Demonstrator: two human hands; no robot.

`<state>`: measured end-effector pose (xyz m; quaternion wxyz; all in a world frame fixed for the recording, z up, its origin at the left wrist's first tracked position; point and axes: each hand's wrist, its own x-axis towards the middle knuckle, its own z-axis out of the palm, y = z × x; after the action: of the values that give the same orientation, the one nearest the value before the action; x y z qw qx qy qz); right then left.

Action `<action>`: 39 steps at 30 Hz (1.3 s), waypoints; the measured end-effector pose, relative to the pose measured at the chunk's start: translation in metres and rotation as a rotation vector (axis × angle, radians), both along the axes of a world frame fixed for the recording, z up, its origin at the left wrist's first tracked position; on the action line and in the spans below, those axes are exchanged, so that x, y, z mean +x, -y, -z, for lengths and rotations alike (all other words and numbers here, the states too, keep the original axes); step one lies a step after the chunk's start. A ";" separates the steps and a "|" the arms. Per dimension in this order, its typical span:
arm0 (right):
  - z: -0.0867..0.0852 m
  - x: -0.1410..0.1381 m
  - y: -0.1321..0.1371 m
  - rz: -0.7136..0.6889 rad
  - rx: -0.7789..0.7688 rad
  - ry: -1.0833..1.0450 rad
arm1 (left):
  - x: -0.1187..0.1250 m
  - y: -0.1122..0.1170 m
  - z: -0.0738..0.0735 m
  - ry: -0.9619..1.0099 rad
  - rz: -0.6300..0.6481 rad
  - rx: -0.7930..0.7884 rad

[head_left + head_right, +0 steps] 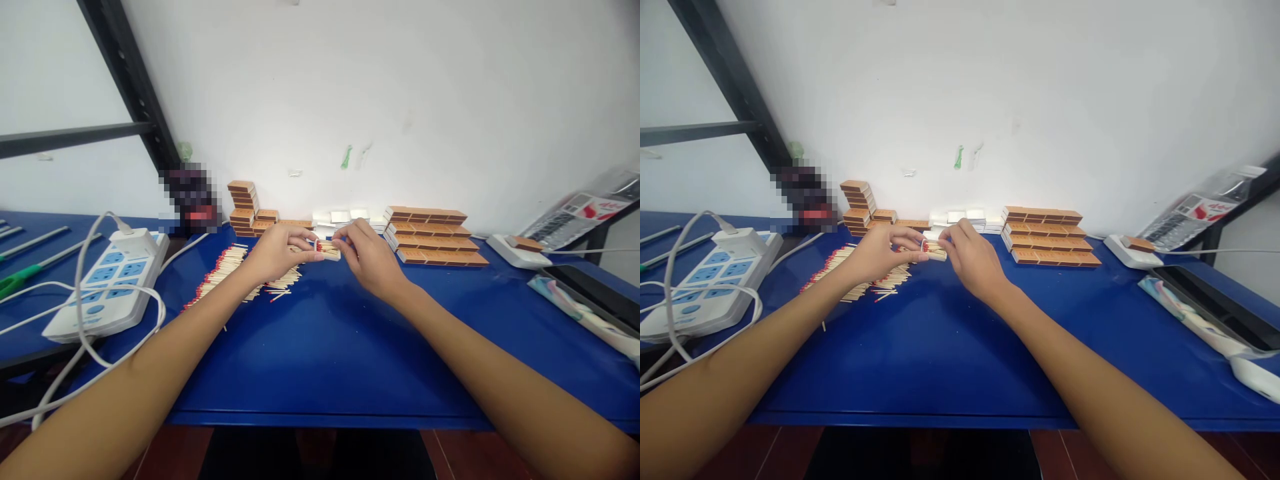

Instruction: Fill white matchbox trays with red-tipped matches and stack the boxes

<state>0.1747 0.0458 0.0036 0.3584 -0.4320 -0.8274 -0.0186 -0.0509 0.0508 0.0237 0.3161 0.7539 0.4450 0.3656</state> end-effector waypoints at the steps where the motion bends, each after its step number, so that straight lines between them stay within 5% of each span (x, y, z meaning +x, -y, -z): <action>1: 0.000 -0.002 0.002 -0.009 0.020 -0.029 | -0.001 -0.001 0.000 0.009 -0.012 0.015; 6: 0.009 -0.022 0.021 -0.148 -0.025 -0.092 | -0.005 -0.006 0.000 0.040 -0.095 0.077; 13: 0.026 -0.054 0.036 -0.433 -0.221 0.104 | -0.009 -0.009 0.002 0.083 -0.145 0.148; 30: 0.022 -0.054 0.039 -0.262 -0.334 0.257 | -0.011 -0.009 0.003 0.000 -0.164 0.158; 35: 0.013 -0.033 0.028 -0.270 -0.336 0.233 | -0.014 -0.015 0.009 -0.195 -0.138 0.278; 39: 0.001 -0.008 0.009 -0.112 -0.188 0.124 | -0.012 -0.014 0.012 -0.247 -0.062 0.266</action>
<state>0.1664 0.0368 0.0022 0.2649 -0.4149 -0.8689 0.0525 -0.0629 0.0653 0.0119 0.1454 0.8140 0.4513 0.3355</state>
